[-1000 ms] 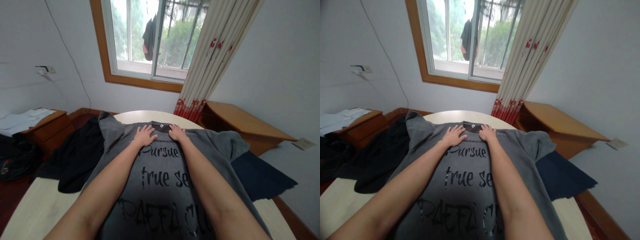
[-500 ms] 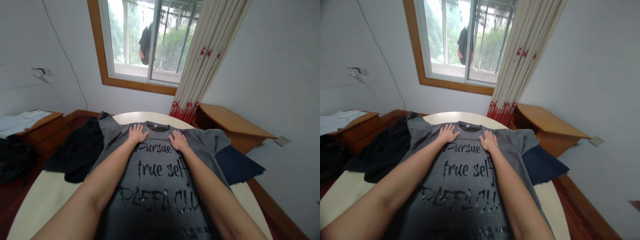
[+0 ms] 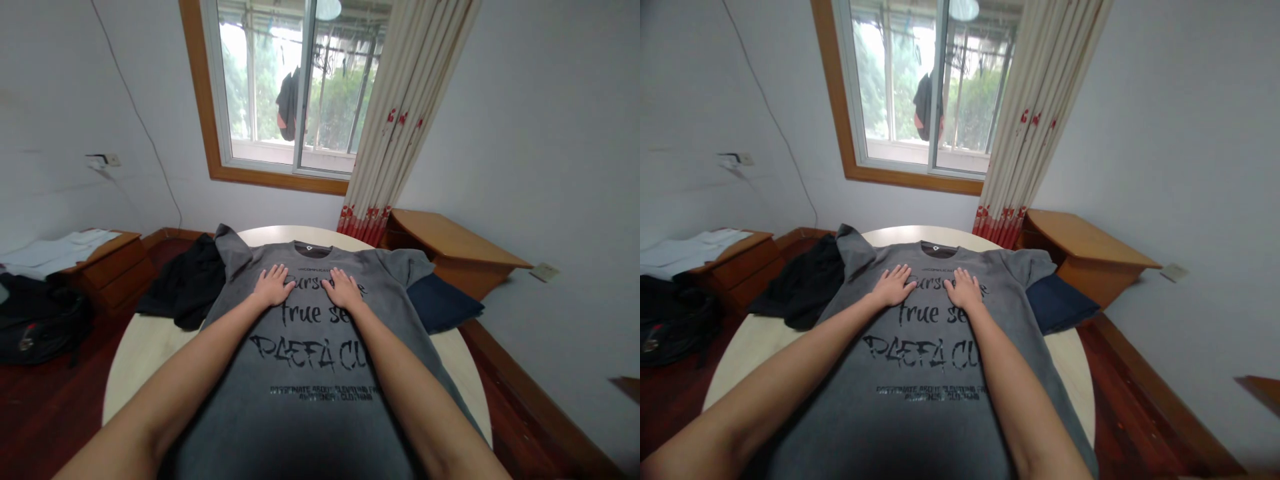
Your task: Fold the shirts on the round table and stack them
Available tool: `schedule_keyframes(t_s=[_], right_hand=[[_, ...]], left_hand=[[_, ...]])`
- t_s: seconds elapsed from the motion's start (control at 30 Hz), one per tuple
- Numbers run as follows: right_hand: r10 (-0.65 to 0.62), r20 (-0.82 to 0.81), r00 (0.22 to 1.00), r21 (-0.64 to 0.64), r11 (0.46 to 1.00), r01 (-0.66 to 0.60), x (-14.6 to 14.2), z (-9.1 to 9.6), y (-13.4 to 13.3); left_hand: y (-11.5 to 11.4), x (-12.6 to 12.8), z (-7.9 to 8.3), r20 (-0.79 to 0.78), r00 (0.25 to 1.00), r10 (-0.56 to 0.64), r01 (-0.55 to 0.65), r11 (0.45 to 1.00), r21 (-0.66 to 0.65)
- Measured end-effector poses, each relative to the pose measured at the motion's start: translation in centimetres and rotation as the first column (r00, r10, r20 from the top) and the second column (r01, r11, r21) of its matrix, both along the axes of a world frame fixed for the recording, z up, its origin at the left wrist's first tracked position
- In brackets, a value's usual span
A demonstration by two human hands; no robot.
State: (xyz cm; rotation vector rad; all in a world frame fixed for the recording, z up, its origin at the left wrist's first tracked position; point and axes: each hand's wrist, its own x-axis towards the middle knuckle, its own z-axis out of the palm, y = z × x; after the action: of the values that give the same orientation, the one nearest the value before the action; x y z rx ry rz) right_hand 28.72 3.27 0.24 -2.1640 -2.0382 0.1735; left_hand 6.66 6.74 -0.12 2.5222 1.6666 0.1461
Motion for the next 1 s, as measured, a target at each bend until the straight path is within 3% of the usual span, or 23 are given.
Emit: schedule_keyframes(t_s=[0.1,0.2,0.3,0.43,0.53,0.7,0.8,0.87,0.93,1.0], right_hand=[[-0.139,0.009,0.990,-0.002,0.990,0.139,1.7,0.1,-0.9],[-0.161,-0.006,0.987,0.052,0.986,0.161,2.0,0.0,-1.7],[-0.148,-0.030,0.989,0.107,0.983,0.150,1.7,-0.3,-2.2],[-0.143,-0.040,0.989,0.133,0.980,0.147,1.9,-0.6,-2.3],[-0.129,-0.051,0.990,0.137,0.981,0.135,2.1,-0.8,-2.1],[-0.123,-0.070,0.990,0.135,0.982,0.131,2.2,-0.7,-2.2],[-0.118,-0.080,0.990,0.134,0.983,0.128,2.3,-0.6,-2.3],[-0.113,-0.085,0.990,0.131,0.984,0.124,2.3,-0.7,-2.2],[-0.109,-0.088,0.990,0.129,0.984,0.120,2.4,-0.8,-2.1],[-0.108,-0.089,0.990,0.127,0.985,0.118,2.5,-0.9,-2.0]], left_hand=[[0.6,-2.7,1.4,-0.055,0.998,0.017,-0.016,1.000,0.024],[1.7,-5.5,3.7,-0.068,0.997,0.047,-0.034,0.982,0.187],[3.2,-9.1,6.1,0.006,0.975,0.221,-0.210,0.917,0.338],[5.1,-13.1,8.4,0.107,0.867,0.488,-0.499,0.841,0.209],[6.0,-13.9,8.9,0.118,0.827,0.549,-0.561,0.819,0.120],[6.4,-13.1,8.4,0.049,0.865,0.499,-0.500,0.852,0.158],[6.4,-13.4,7.9,0.107,0.891,0.441,-0.454,0.868,0.202],[6.5,-14.1,7.7,0.243,0.872,0.424,-0.474,0.855,0.209],[6.7,-14.7,7.7,0.513,0.772,0.375,-0.522,0.834,0.177],[6.9,-15.2,7.9,0.816,0.533,0.222,-0.492,0.867,0.085]])
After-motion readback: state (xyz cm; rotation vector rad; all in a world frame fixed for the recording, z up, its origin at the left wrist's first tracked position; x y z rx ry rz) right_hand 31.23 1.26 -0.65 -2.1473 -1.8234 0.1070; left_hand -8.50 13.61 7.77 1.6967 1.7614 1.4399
